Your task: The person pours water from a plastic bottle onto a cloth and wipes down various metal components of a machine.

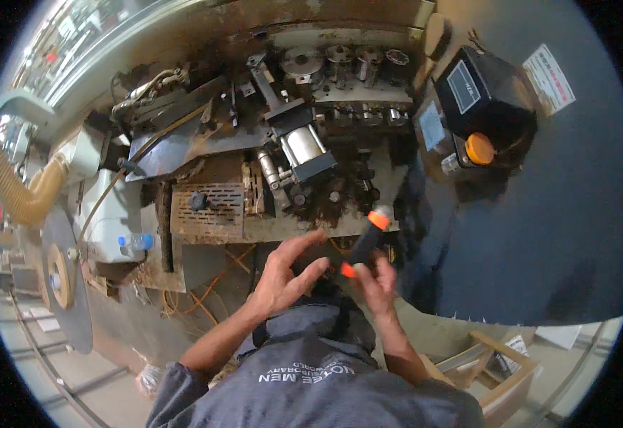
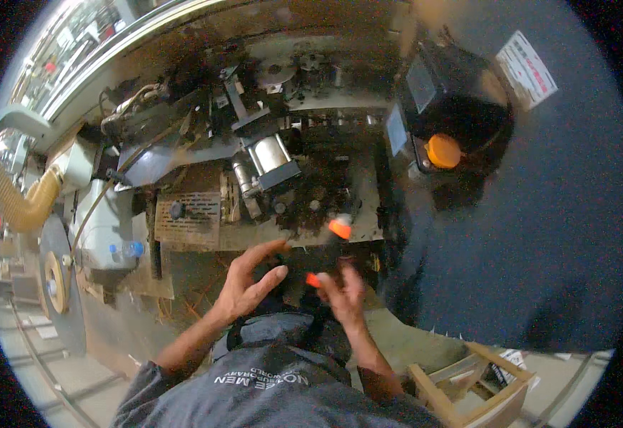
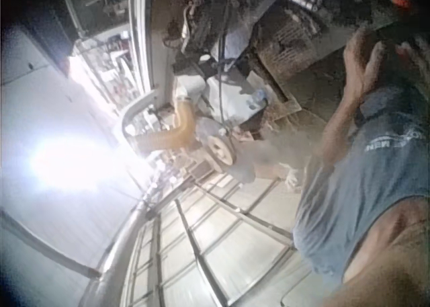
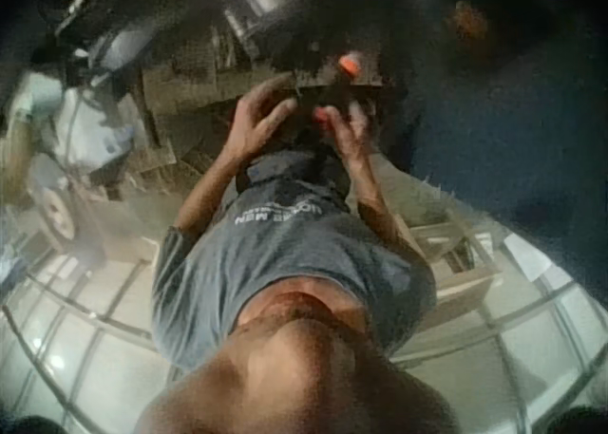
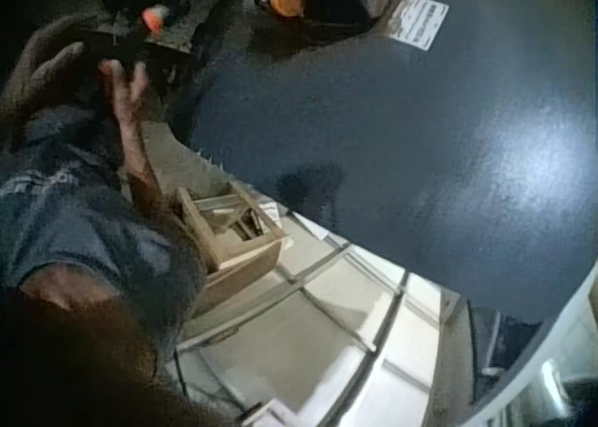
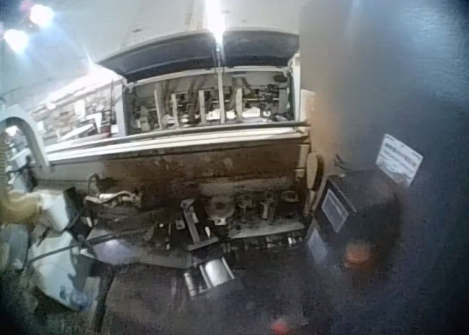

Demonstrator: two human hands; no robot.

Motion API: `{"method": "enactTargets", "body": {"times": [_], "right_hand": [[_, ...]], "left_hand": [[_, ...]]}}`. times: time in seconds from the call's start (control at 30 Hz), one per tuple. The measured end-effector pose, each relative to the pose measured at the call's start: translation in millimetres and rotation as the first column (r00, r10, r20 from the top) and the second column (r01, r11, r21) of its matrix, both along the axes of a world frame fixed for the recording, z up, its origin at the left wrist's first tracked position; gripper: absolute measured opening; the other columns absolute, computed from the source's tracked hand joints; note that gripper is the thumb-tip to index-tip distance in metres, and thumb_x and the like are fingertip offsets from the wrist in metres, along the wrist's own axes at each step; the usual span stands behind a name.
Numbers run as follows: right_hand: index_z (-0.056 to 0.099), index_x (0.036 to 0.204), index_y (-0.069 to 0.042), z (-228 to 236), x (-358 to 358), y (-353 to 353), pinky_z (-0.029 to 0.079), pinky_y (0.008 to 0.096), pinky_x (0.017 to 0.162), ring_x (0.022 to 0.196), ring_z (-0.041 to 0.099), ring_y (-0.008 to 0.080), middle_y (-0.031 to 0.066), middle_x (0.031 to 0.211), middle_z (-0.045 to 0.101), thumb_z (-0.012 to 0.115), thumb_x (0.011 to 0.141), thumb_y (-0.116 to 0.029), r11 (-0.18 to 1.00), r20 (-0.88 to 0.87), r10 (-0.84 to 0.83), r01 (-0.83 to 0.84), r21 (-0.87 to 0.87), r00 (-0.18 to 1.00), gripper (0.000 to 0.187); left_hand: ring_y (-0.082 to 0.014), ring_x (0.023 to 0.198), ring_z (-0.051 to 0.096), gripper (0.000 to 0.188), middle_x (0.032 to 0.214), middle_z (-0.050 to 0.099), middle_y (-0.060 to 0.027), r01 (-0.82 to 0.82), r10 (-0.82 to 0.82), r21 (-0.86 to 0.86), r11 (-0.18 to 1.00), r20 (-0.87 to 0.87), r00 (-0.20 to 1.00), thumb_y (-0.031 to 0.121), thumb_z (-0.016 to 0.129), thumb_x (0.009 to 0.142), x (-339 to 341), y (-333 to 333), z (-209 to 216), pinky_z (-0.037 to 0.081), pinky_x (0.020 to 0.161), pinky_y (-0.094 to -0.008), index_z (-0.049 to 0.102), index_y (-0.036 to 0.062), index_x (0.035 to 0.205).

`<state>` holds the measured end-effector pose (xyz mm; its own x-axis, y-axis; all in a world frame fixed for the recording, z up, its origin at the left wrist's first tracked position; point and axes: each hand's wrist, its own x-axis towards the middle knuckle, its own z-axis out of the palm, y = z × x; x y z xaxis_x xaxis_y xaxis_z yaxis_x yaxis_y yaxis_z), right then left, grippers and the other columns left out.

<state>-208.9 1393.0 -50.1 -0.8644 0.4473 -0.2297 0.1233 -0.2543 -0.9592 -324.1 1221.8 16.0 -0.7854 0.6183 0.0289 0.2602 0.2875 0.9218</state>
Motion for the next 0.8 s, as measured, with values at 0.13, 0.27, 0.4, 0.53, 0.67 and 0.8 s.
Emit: {"method": "enactTargets", "body": {"times": [0.13,0.27,0.4,0.53,0.67,0.8], "right_hand": [[0.057,0.115,-0.005,16.1,-50.7,-49.2,0.044,0.0218,0.054,0.063,0.054,0.006,-0.0015,0.083,0.06,0.065,0.092,-0.025,0.993,-0.063,0.106,-0.108,-0.037,0.992,0.032],[0.058,0.107,-0.001,44.7,-93.8,-83.0,0.044,0.0219,0.055,0.067,0.054,0.0067,0.0006,0.082,0.059,0.061,0.094,-0.019,0.989,-0.177,0.061,-0.083,-0.121,0.982,0.022],[0.057,0.11,-0.001,33.5,-104.4,-91.3,0.045,0.022,0.057,0.067,0.055,0.0069,0.0001,0.082,0.059,0.061,0.094,-0.017,0.996,-0.254,0.084,-0.09,-0.012,0.963,0.024],[0.057,0.111,-0.002,3.5,-67.4,-71.5,0.047,0.0231,0.063,0.072,0.056,0.0074,0.0012,0.087,0.06,0.061,0.094,-0.021,0.999,-0.194,0.019,-0.012,0.039,0.981,0.026],[0.057,0.102,0.002,-93.0,-8.0,-9.8,0.046,0.0402,0.07,0.08,0.059,0.0306,0.015,0.088,0.062,0.059,0.094,-0.028,0.825,0.384,-0.239,-0.022,0.565,0.892,0.031],[0.056,0.101,0.003,-196.1,15.3,62.4,0.044,0.0497,0.074,0.085,0.057,0.0429,0.0215,0.089,0.06,0.054,0.096,-0.026,0.651,0.414,-0.231,-0.176,0.738,0.88,0.029]], "left_hand": [[-0.0194,0.085,0.065,0.048,0.101,0.065,-0.0127,0.169,-0.154,0.101,0.98,-0.143,0.978,0.027,0.064,0.09,-33.5,7.6,24.1,0.054,0.074,-0.0304,0.052,-0.0025,0.126],[-0.0109,0.062,0.06,0.041,0.086,0.062,-0.006,0.046,-0.1,0.124,0.991,0.482,0.871,0.028,0.059,0.095,-68.7,-2.0,55.1,0.051,0.048,-0.0247,0.052,-0.002,0.122],[-0.0143,0.071,0.062,0.039,0.096,0.062,-0.0117,0.175,-0.181,0.048,0.983,0.215,0.96,0.024,0.062,0.092,-90.1,-21.9,51.3,0.053,0.053,-0.0265,0.054,-0.0026,0.119],[-0.019,0.087,0.063,0.037,0.112,0.061,-0.0158,0.218,-0.218,-0.014,0.976,-0.009,0.976,0.018,0.065,0.089,-74.4,-35.8,16.1,0.054,0.077,-0.0315,0.056,-0.0022,0.119],[-0.0183,0.098,0.063,0.035,0.113,0.065,-0.0128,-0.031,0.024,0.01,0.999,0.448,0.894,0.011,0.062,0.09,-23.2,-55.0,-31.3,0.05,0.085,-0.0308,0.056,-0.0016,0.122],[-0.0179,0.1,0.063,0.036,0.11,0.068,-0.0113,-0.112,0.131,-0.073,0.991,0.701,0.701,0.012,0.063,0.091,25.0,-63.3,-64.8,0.05,0.087,-0.0304,0.056,-0.004,0.122]]}}
